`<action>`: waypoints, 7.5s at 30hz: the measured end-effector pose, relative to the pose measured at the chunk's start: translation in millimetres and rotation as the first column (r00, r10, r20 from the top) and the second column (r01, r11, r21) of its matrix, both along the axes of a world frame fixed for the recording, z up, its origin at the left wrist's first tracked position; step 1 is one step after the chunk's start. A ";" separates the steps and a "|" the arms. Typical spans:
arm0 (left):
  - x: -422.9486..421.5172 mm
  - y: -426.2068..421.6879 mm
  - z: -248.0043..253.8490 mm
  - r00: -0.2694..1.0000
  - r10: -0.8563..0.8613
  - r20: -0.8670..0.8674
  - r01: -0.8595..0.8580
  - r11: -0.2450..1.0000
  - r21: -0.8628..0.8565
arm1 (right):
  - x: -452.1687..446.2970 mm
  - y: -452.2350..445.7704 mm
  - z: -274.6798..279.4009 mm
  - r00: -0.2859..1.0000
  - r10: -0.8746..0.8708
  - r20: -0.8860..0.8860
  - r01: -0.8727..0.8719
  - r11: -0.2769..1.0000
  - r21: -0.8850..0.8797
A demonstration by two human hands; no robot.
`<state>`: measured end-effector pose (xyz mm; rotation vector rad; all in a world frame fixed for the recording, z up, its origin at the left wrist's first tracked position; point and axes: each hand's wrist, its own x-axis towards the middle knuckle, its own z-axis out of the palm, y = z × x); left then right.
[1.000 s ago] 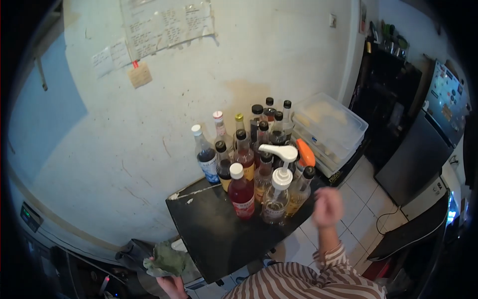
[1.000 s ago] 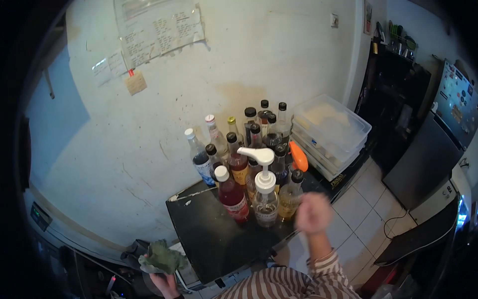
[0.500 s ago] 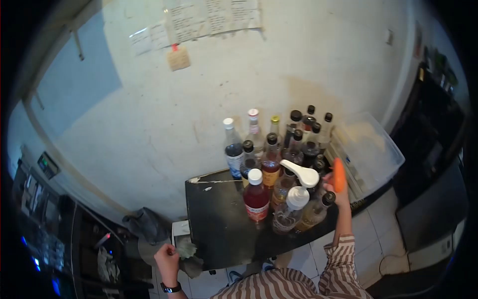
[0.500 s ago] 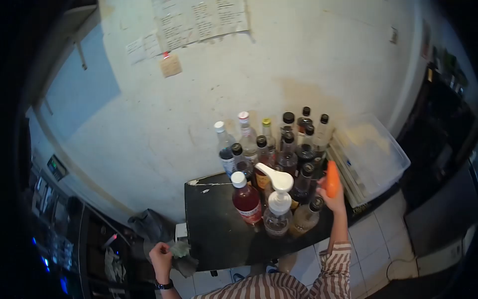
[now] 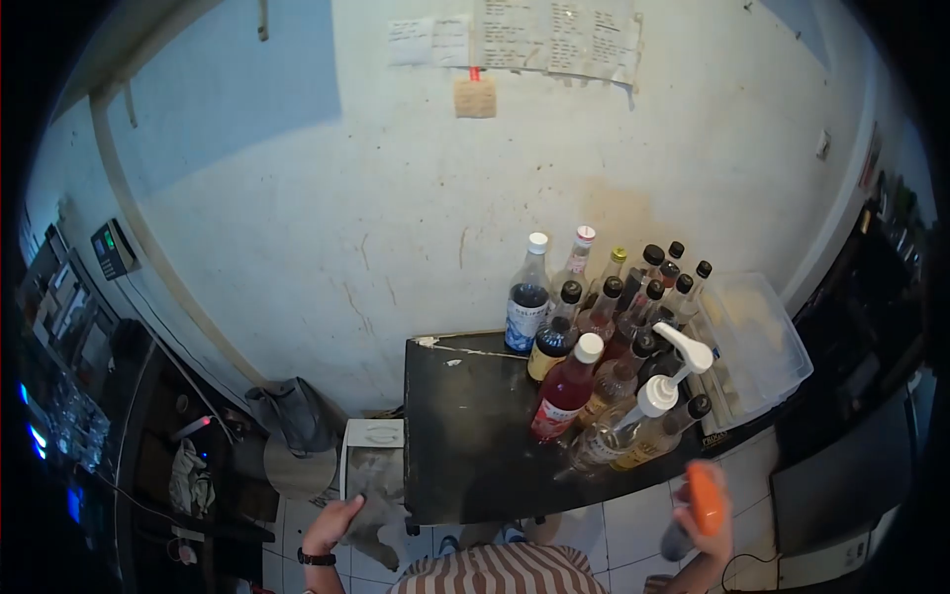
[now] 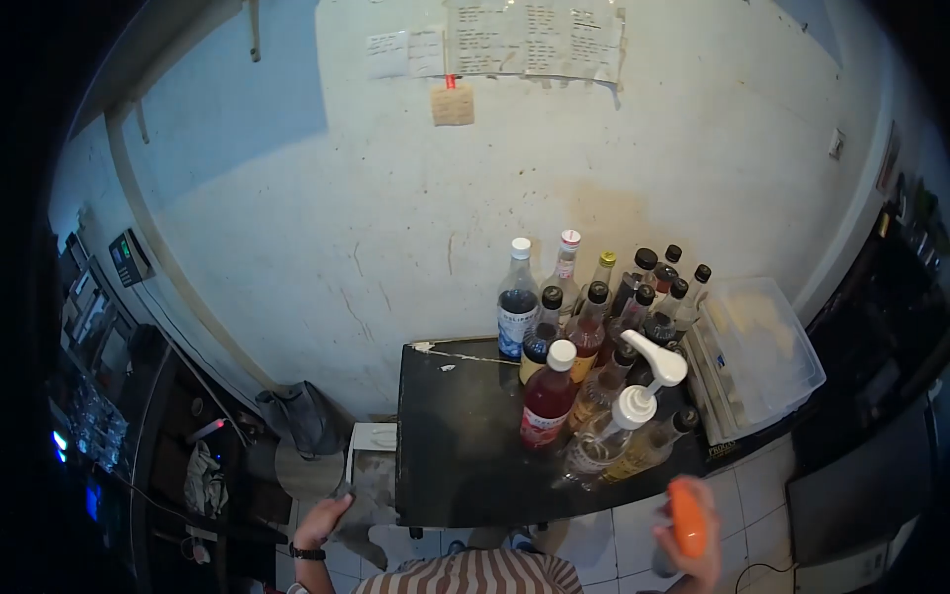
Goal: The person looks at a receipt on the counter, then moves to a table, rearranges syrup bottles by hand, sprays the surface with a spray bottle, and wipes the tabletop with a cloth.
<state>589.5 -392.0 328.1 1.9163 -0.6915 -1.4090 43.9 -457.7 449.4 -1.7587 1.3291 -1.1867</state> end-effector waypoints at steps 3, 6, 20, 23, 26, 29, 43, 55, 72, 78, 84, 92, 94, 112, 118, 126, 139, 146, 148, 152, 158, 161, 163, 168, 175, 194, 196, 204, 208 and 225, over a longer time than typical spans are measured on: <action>27.3 -9.6 -27.4 0.996 0.081 0.022 -0.073 0.970 -0.233 | 62.1 4.4 -37.5 0.992 0.078 0.096 -0.098 0.968 0.230; 36.1 -17.2 -18.3 0.978 0.204 -0.031 -0.201 0.909 -0.366 | 149.9 -5.8 -71.4 0.984 0.174 0.026 -0.176 0.973 0.151; 96.5 57.5 -58.9 0.742 0.588 -0.321 -0.667 0.603 -0.437 | 276.8 -19.3 -90.1 0.997 0.009 -0.073 -0.003 0.996 0.088; 95.7 65.5 -57.6 0.763 0.574 -0.296 -0.642 0.622 -0.448 | 279.4 -20.4 -104.4 1.000 0.003 0.024 -0.007 0.990 0.142; 85.1 63.0 -40.0 0.781 0.528 -0.333 -0.620 0.592 -0.516 | 287.0 -16.1 -92.0 0.997 0.031 0.068 -0.023 0.994 -0.102; 74.8 58.5 -34.1 0.783 0.504 -0.365 -0.619 0.570 -0.540 | 274.3 -16.5 -96.9 0.997 0.072 0.001 -0.072 0.996 0.050; -3.6 64.9 -25.4 0.786 0.484 -0.385 -0.617 0.570 -0.542 | 211.2 -6.7 -102.2 0.991 0.131 0.008 -0.131 0.989 0.075; -44.1 70.8 -14.4 0.637 0.626 -0.450 -0.744 0.346 -0.571 | 175.9 16.9 -110.0 0.925 0.381 -0.012 -0.374 0.915 0.153; -186.9 -43.5 -15.8 0.840 -0.093 0.534 0.353 0.842 -0.409 | 78.8 44.2 -129.6 0.962 0.273 0.003 -0.267 0.941 0.209; -137.6 -60.6 -45.0 0.285 -0.083 0.955 0.756 0.632 -0.170 | 81.3 40.9 -133.0 0.947 0.308 0.090 -0.321 0.910 0.264; -121.5 -91.4 -56.5 -0.014 -0.292 0.956 0.943 0.313 0.109 | 91.1 31.2 -149.6 0.958 0.286 0.013 -0.281 0.930 0.235; -78.8 -211.5 -83.6 0.279 -0.124 0.952 0.756 0.639 -0.138 | 122.6 5.5 -124.9 0.984 0.170 0.056 -0.179 0.923 0.341; -66.7 -267.9 -93.0 0.280 0.054 0.958 0.561 0.801 -0.209 | 130.5 1.7 -122.1 0.989 0.139 0.051 -0.148 0.920 0.362; -151.3 -343.3 -96.9 0.416 -0.011 0.909 0.598 0.756 -0.265 | 170.1 18.9 -99.9 0.988 -0.015 0.151 -0.044 0.923 0.381; -94.8 -341.7 -110.1 0.317 0.258 0.913 0.435 0.816 -0.382 | 169.6 20.9 -83.1 0.998 -0.037 0.043 0.014 0.896 0.444; -159.0 -382.3 -103.5 0.300 0.055 0.952 0.800 0.530 -0.282 | 162.6 39.6 -92.6 0.991 -0.103 -0.084 0.127 0.913 0.387; -218.4 -124.4 -69.5 0.343 -0.305 0.888 0.881 0.433 -0.192 | 128.8 68.5 -110.7 0.984 -0.125 -0.128 0.169 0.880 0.443; -129.3 -123.7 -81.7 0.331 -0.031 0.943 0.539 0.827 -0.162 | 91.7 64.0 -104.1 0.989 -0.050 -0.139 0.094 0.941 0.325; -149.6 -130.7 -79.8 0.317 0.010 0.948 0.522 0.833 -0.183 | 82.9 61.0 -99.1 0.984 -0.057 -0.169 0.099 0.963 0.251; -250.0 -170.2 -82.2 0.355 0.028 0.934 0.620 0.741 -0.258 | 62.9 61.7 -99.2 0.980 -0.054 -0.193 0.107 0.955 0.277; -230.7 -90.5 -80.9 0.449 -0.131 0.884 0.726 0.631 -0.275 | 5.4 59.8 -98.9 0.971 -0.211 -0.110 0.219 0.974 0.065; -143.6 -104.8 -90.0 0.335 0.032 0.942 0.532 0.818 -0.217 | -27.2 53.0 -92.1 0.885 -0.456 0.094 0.461 0.886 -0.040; -129.8 -132.9 -101.9 0.274 0.105 0.956 0.397 0.893 -0.212 | -44.6 33.2 -73.8 0.824 -0.529 0.202 0.557 0.823 -0.113; -208.0 -139.4 -89.0 0.331 0.043 0.943 0.459 0.865 -0.201 | -84.8 -66.9 -76.5 0.756 -0.626 0.190 0.643 0.657 -0.394; -263.9 -117.7 -82.2 0.451 -0.090 0.888 0.620 0.748 -0.239 | -76.6 -165.4 -99.3 0.833 -0.530 0.161 0.546 0.740 -0.392; -277.9 -253.5 76.7 0.975 -0.215 0.063 0.127 0.296 -0.947 | 72.9 -55.0 -51.5 0.932 -0.357 0.066 0.338 0.786 -0.517; -268.3 -249.7 70.2 0.978 -0.208 -0.005 0.057 0.290 -0.955 | 112.2 -69.2 -38.4 0.902 -0.426 0.067 0.406 0.786 -0.466; -172.8 -232.2 100.0 0.959 -0.082 -0.272 -0.232 0.330 -0.915 | 133.5 -116.3 -57.7 0.825 -0.544 0.152 0.565 0.787 -0.248; -115.1 -248.0 104.3 0.982 0.008 -0.187 -0.184 0.203 -0.962 | 140.5 -118.9 -63.3 0.822 -0.527 0.216 0.569 0.748 -0.342; 14.0 -248.7 94.9 0.935 0.344 -0.085 -0.135 0.122 -0.983 | 300.9 -240.9 -43.0 0.959 0.010 0.282 0.077 0.952 -0.297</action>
